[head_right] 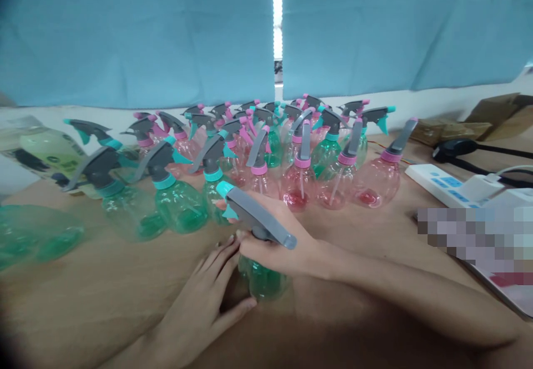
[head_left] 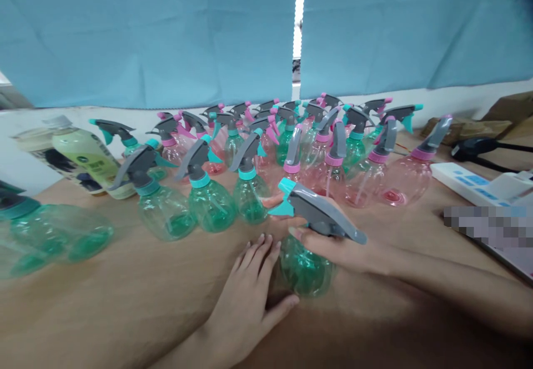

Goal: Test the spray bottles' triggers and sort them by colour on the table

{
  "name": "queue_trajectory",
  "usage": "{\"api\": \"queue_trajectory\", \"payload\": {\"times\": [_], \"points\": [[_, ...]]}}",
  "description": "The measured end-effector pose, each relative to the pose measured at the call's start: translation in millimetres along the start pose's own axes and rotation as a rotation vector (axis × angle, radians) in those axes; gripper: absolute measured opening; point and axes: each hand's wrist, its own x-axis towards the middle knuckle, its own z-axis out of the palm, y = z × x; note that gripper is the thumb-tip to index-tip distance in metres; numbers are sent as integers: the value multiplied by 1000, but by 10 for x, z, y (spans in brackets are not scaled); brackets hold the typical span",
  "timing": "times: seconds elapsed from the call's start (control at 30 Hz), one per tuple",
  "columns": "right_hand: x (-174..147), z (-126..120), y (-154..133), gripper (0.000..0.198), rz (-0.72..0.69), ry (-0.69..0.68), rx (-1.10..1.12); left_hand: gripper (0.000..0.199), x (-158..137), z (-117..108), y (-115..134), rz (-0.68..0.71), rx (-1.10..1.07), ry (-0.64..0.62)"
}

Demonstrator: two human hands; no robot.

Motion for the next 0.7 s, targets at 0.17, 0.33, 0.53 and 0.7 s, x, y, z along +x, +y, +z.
{"api": "queue_trajectory", "payload": {"times": [0.17, 0.33, 0.53, 0.7], "points": [[12, -1, 31, 44, -26, 10, -52, 70, -7, 10, 10, -8, 19, -14], [3, 0, 18, 35, -69, 33, -77, 69, 7, 3, 27, -12, 15, -33], [14, 3, -30, 42, -94, 67, -159, 70, 11, 6, 41, -21, -19, -11], [9, 10, -48, 45, -104, 69, -165, 69, -6, 5, 34, -19, -28, -7]]}}
